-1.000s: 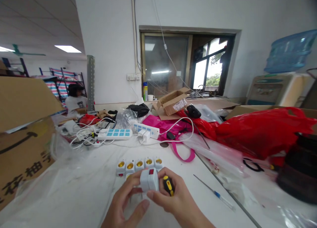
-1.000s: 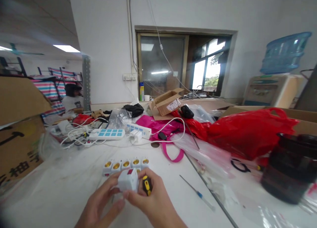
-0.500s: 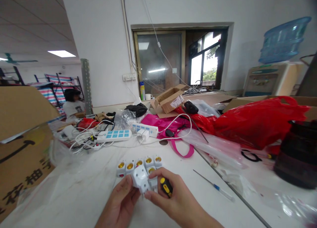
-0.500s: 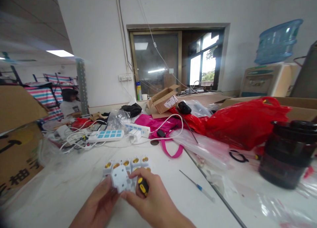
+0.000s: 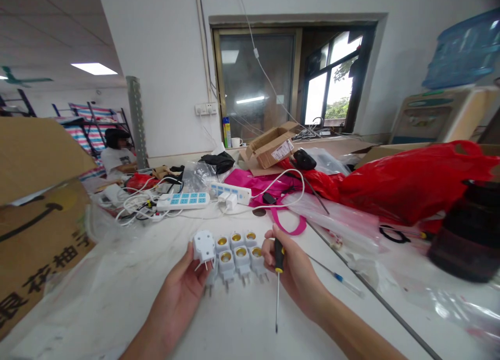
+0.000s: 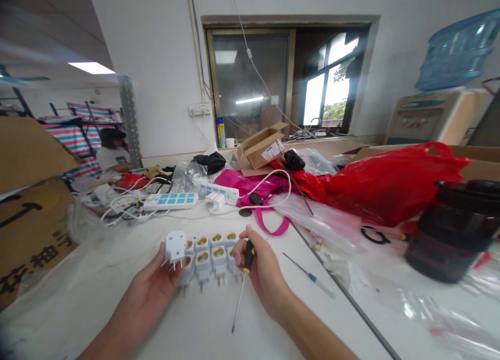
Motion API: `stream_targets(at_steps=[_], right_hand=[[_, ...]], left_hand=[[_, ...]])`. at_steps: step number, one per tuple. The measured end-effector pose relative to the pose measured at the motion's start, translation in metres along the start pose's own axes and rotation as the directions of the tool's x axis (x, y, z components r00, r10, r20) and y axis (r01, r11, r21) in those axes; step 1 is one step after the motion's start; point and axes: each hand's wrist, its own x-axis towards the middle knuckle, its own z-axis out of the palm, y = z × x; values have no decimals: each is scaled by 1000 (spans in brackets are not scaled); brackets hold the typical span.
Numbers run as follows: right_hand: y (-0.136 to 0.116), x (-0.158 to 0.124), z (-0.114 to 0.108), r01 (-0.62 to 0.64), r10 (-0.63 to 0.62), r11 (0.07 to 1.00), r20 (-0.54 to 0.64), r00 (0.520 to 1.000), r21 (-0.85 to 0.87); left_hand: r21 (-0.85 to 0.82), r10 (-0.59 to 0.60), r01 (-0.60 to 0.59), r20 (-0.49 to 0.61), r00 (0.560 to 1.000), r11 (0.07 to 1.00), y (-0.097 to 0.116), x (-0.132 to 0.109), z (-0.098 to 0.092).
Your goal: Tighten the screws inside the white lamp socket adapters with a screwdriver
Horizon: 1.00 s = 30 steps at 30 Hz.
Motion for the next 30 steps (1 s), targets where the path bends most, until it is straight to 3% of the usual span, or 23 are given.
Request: stream_targets(at_steps=[7,11,20,30], right_hand=[[14,7,-9,-150,148,989,103,984,15],[19,10,-8,-131,126,990,82,989,60],[12,5,-5,-23,15,989,51,999,149],[27,5,-5,-85,75,984,69,995,159]], left_hand=[[48,56,-58,46,997,997,-3,7,-4],[54,93,-98,96,991,994,-1,4,-2],[-77,27,-24,42,999,997,10,6,-5],[-93,-7,7,7,1000,996,11,6,-15]])
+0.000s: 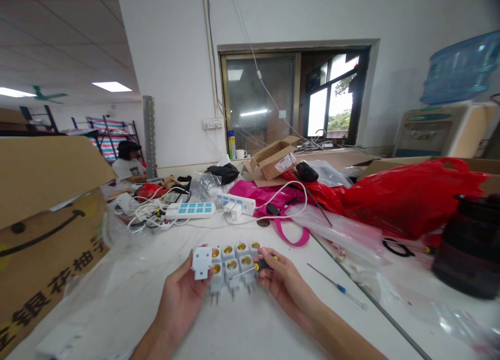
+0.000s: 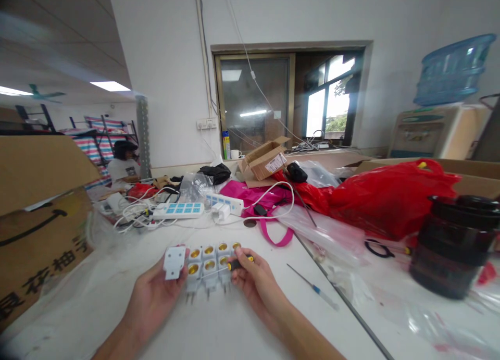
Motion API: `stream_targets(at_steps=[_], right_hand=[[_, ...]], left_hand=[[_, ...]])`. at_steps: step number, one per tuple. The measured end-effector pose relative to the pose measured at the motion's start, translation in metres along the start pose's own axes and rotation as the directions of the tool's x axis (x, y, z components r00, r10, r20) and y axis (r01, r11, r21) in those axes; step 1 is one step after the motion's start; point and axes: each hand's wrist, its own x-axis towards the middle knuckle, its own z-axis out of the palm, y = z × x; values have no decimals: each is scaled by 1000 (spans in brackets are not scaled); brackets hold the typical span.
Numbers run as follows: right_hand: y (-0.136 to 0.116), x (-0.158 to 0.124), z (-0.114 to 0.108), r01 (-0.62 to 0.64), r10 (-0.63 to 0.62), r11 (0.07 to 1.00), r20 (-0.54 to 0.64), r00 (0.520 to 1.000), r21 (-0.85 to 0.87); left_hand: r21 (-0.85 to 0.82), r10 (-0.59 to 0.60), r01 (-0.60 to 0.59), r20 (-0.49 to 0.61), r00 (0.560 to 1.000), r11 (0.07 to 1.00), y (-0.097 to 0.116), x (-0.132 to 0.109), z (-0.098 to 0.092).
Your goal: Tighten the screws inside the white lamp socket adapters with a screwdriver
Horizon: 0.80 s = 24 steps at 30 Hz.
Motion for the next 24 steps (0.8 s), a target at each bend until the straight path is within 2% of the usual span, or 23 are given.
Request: stream_targets(at_steps=[4,11,17,20,24], right_hand=[[4,1,0,-8,8,1000,-7,1000,13],[2,0,0,-23,24,999,-7,1000,36],[2,2,-1,14,-12,999,-45,999,52],[1,3,0,20,-17,998,-56,998,58],[-1,3,0,25,-21,996,-54,998,80]], left_hand=[[-16,-19,19,19,1000,1000,0,0,1],[7,36,-36,27,999,999,2,0,3],[15,87,-87,38,996,996,2,3,8],[90,100,-105,63,993,990,0,4,6],[299,173,-201,117,978,933,-4,3,-3]])
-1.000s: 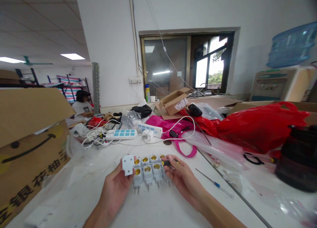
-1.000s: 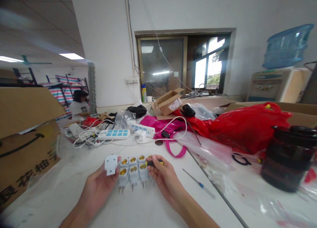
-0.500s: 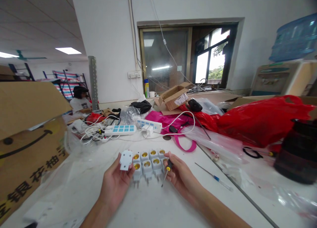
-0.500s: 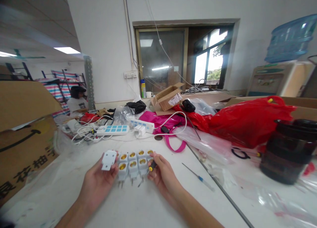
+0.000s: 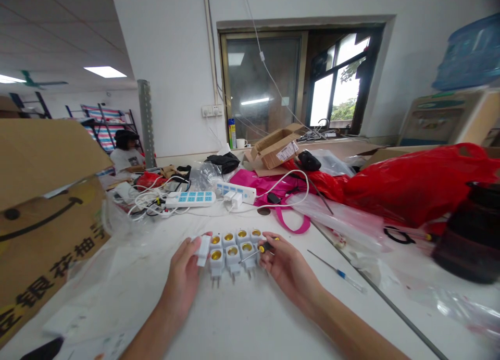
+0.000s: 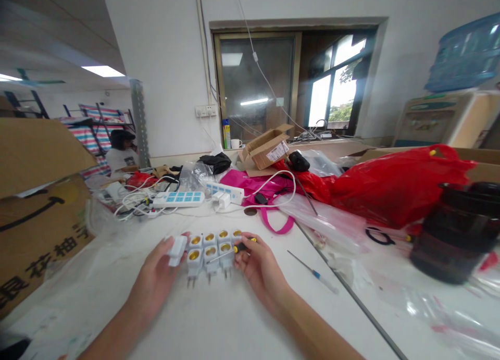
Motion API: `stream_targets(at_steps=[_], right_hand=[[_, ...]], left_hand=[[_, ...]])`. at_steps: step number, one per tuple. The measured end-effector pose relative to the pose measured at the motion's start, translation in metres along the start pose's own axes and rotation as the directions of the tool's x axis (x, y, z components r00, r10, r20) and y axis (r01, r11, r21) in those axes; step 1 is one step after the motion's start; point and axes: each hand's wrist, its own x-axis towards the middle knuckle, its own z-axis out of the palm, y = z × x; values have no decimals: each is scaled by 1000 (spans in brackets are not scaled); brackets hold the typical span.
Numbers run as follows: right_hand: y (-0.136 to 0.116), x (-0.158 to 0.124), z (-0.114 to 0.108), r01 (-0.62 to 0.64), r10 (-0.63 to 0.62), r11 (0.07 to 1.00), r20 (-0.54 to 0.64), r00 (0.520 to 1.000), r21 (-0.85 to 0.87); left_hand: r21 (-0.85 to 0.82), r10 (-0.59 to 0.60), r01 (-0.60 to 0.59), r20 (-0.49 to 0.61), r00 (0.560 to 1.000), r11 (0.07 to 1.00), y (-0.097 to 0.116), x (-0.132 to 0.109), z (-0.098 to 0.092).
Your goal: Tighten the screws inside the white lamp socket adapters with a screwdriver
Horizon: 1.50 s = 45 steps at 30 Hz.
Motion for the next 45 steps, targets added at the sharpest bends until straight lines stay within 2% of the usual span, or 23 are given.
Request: stream_targets(at_steps=[3,7,11,14,17,19,24,27,31,37,42,45], right_hand=[[-1,-1,0,9,-9,1000,5,1000,0],[-1,-3,2,37,-36,999,21,999,-38],[-2,-4,4,89,-87,993,25,996,-78],[-4,-6,5,132,-131,986,22,991,-100],[-6,-7,5,171,-168,976,28,985,-133],[-6,-8,5,203,-201,965,31,979,-166],[-5,-11,6,334,-334,899,47,941,-282],[-4,-16,8,423,-412,829,113,904,-365],[1,-26,8,541,-477,687,260,840,-486],[8,-34,4,662,-502,520,433,748,-540],[8,-38,2,742,-492,382,558,668,-551],[7,-43,1,759,-474,327,597,647,-563]], left_hand=[[190,42,-69,142,989,979,-6,-5,-5],[351,57,-192,361,931,916,-17,-14,-4],[563,-14,-319,508,861,762,-26,-24,4],[620,-56,-398,582,811,676,-31,-32,7],[704,-210,-316,553,806,636,-35,-38,9],[734,-261,-268,520,814,624,-36,-40,11],[748,-168,-294,474,864,595,-35,-42,15],[774,-161,-292,448,879,562,-37,-45,15],[779,-192,-301,469,862,550,-40,-48,13],[745,-124,-408,543,830,528,-37,-49,17],[754,-170,-367,528,832,545,-38,-49,16],[732,-161,-391,558,814,558,-39,-49,15]])
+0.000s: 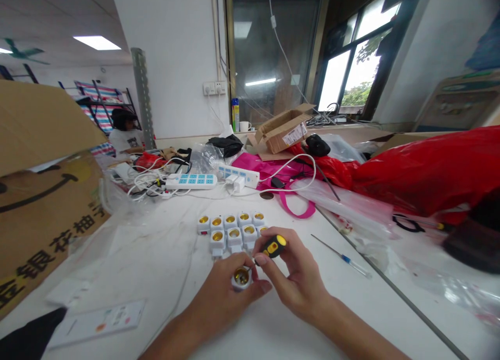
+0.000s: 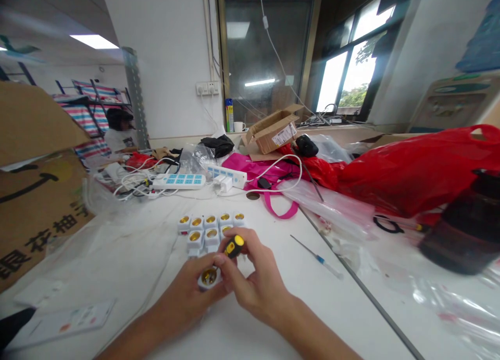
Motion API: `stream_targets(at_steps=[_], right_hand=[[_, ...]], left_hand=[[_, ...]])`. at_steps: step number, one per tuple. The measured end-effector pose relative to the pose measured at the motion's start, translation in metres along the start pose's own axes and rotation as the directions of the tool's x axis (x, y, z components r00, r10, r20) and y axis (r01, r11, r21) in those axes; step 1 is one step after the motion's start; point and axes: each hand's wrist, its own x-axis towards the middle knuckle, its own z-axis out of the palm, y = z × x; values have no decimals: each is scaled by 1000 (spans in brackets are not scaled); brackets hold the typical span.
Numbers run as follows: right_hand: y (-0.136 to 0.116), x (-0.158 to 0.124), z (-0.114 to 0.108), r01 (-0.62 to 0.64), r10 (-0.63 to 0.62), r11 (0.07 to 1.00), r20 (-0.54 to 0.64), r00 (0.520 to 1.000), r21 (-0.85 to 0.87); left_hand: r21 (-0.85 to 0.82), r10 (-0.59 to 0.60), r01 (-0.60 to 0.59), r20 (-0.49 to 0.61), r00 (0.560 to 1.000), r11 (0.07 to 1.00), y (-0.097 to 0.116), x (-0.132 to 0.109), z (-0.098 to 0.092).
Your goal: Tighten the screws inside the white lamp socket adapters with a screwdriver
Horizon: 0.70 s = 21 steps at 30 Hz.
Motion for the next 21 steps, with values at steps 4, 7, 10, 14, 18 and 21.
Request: stream_targets(at_steps=[4,7,10,14,18,21], right_hand=[[-4,-4,-2,23,-22,999,56,998,-28],[-3,-6,-1,32,-31,999,32,999,-29],[-2,-4,-1,70,-67,996,60,996,-62],[-5,1,-2,99,-83,986,122,989,-132],[-11,3,-4,94,-64,975,151,986,-201],[-12,2,-4,33,4,977,170,985,-212]], left_hand=[[-31,37,-36,42,998,999,0,-1,2],[-97,62,-57,48,997,994,-3,-2,6],[-110,25,-20,41,999,994,-7,-1,10],[-116,-23,30,65,998,993,-8,0,12],[-102,-46,55,90,995,993,-4,-1,10],[-47,-36,42,125,992,998,-3,-4,4]])
